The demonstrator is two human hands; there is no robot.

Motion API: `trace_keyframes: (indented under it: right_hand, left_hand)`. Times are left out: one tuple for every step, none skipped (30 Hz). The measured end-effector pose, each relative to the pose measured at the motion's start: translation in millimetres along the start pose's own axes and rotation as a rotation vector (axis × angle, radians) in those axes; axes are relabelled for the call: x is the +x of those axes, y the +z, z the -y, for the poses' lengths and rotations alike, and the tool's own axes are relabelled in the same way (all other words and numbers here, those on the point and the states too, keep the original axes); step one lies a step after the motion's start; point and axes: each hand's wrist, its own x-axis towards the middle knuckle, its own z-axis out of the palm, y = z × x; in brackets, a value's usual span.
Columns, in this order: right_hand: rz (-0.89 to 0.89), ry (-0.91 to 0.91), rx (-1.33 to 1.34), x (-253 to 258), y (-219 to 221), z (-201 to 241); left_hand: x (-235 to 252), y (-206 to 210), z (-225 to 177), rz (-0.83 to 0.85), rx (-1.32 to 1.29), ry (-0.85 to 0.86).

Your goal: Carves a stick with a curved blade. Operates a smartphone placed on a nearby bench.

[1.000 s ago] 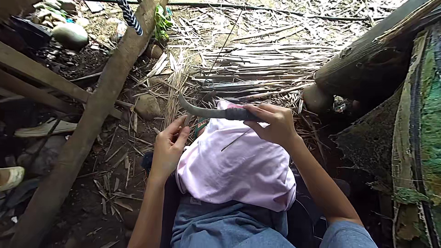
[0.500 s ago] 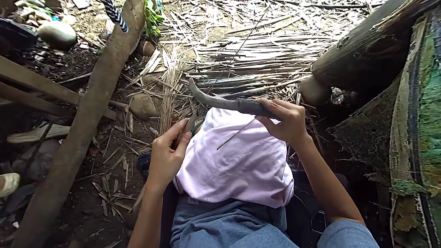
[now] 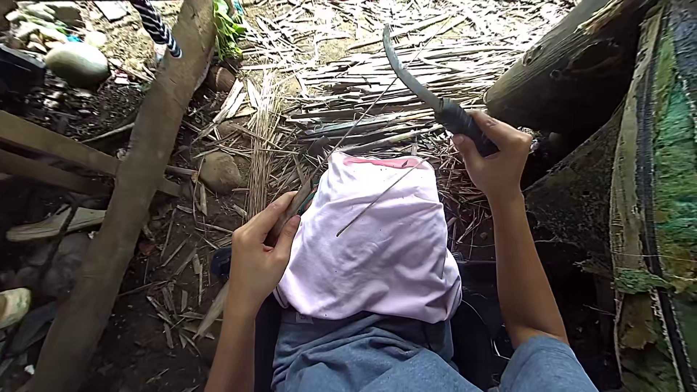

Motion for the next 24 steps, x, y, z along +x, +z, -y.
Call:
trace_keyframes:
  right_hand:
    - [-0.007, 0.009, -0.006, 2, -4, -4]
    - [-0.02, 0.018, -0.011, 3, -7, -8]
    - [-0.039, 0.029, -0.018, 4, -9, -13]
    - [-0.063, 0.047, -0.022, 4, -13, -15]
    - [-0.09, 0.061, -0.028, 3, -17, -17]
    - [-0.116, 0.069, -0.029, 2, -21, -18]
    - [-0.137, 0.069, -0.026, 1, -24, -18]
    - [-0.151, 0.061, -0.022, -1, -26, -16]
    - [-0.153, 0.046, -0.026, -5, -27, -11]
    - [-0.139, 0.03, -0.037, -9, -26, -3]
    - [-0.104, 0.013, -0.05, -15, -26, 9]
    - [-0.041, -0.008, -0.062, -22, -26, 26]
    - [0.005, -0.047, -0.059, -29, -24, 40]
    - [0.042, -0.097, -0.03, -36, -18, 51]
    - [0.053, -0.138, 0.027, -41, -10, 60]
    - [0.065, -0.152, 0.096, -45, -3, 67]
    - [0.079, -0.136, 0.181, -47, 3, 73]
    - [0.098, -0.099, 0.283, -47, 7, 78]
    - [0.122, -0.047, 0.405, -46, 10, 82]
    - [0.137, 0.013, 0.529, -42, 14, 85]
    - [0.157, 0.062, 0.649, -37, 18, 88]
    - [0.199, 0.097, 0.753, -32, 21, 90]
    - [0.249, 0.118, 0.835, -29, 23, 93]
    - [0.283, 0.135, 0.896, -28, 25, 96]
  left_hand:
    - [0, 1, 0, 0.003, -0.009, 0.001]
    - [0, 2, 0, 0.006, -0.015, 0.002]
    - [0, 2, 1, 0.01, -0.021, 0.005]
    - [-1, 1, 2, 0.013, -0.028, 0.005]
    - [-1, -1, 3, 0.015, -0.034, 0.0]
    - [-1, -3, 5, 0.02, -0.037, -0.014]
    - [-1, -5, 6, 0.023, -0.037, -0.031]
    - [-1, -6, 6, 0.023, -0.034, -0.047]
    - [-1, -6, 6, 0.022, -0.034, -0.057]
    - [0, -5, 5, 0.022, -0.037, -0.064]
    - [0, -3, 5, 0.021, -0.046, -0.069]
    - [0, 0, 4, 0.02, -0.057, -0.075]
    - [0, 4, 2, 0.021, -0.071, -0.087]
    - [0, 7, 0, 0.023, -0.091, -0.107]
    - [0, 12, -2, 0.03, -0.123, -0.132]
    - [-1, 17, -5, 0.046, -0.175, -0.161]
    - [-3, 23, -7, 0.071, -0.24, -0.188]
    - [-5, 29, -11, 0.103, -0.314, -0.218]
    - [-8, 36, -14, 0.143, -0.396, -0.25]
    - [-10, 43, -19, 0.182, -0.476, -0.282]
    - [-12, 50, -23, 0.218, -0.543, -0.306]
    - [-13, 55, -27, 0.244, -0.593, -0.323]
    - [-14, 58, -30, 0.26, -0.627, -0.333]
    - [-15, 60, -32, 0.27, -0.645, -0.34]
